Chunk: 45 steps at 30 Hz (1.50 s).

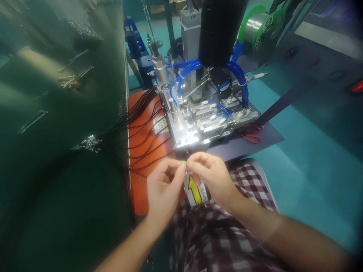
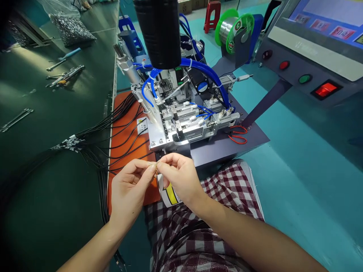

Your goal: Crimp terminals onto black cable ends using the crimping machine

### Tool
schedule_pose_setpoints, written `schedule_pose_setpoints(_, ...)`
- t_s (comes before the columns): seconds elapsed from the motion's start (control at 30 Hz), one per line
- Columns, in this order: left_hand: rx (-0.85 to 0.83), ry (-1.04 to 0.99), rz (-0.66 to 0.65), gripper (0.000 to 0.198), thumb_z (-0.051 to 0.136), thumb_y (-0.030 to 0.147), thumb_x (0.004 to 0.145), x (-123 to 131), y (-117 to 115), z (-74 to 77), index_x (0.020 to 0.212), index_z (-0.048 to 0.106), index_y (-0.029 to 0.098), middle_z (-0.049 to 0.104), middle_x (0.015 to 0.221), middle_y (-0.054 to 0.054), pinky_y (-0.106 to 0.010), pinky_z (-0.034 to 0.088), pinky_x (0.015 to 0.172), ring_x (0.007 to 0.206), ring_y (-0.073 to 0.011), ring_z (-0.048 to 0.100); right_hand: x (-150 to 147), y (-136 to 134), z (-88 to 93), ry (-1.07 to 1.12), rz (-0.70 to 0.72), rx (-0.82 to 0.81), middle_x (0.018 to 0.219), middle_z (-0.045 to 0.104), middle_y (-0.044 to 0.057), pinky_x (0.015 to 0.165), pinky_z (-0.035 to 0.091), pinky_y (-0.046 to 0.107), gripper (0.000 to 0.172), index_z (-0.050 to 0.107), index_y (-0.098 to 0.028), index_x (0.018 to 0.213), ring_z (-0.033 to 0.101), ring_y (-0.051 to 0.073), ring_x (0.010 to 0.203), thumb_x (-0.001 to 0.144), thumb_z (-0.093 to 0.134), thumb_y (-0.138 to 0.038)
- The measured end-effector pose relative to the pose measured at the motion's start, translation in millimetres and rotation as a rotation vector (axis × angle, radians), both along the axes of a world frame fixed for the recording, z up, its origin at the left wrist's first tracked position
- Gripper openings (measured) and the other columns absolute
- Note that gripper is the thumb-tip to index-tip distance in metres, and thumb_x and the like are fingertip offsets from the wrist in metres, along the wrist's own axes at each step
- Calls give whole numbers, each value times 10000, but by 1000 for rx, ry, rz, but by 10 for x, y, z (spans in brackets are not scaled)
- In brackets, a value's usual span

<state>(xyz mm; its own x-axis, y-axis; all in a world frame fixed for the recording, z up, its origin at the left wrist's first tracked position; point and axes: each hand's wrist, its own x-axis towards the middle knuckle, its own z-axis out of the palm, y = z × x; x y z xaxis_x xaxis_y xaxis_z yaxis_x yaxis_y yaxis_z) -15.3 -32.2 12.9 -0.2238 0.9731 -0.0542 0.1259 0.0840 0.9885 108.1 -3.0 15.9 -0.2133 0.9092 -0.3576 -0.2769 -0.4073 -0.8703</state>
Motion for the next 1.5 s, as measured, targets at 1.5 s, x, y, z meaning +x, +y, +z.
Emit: schedule_pose_setpoints(1.5,-240,-133,-286,155,638,311,845,-147,145,43,946,612,195,628,668,21,-189,443,581,603,-99,575,134,-3,-76,-181,102,81,482,526,-69,416,357,168,111,585,-156,748,450,55,407,822,623,-229)
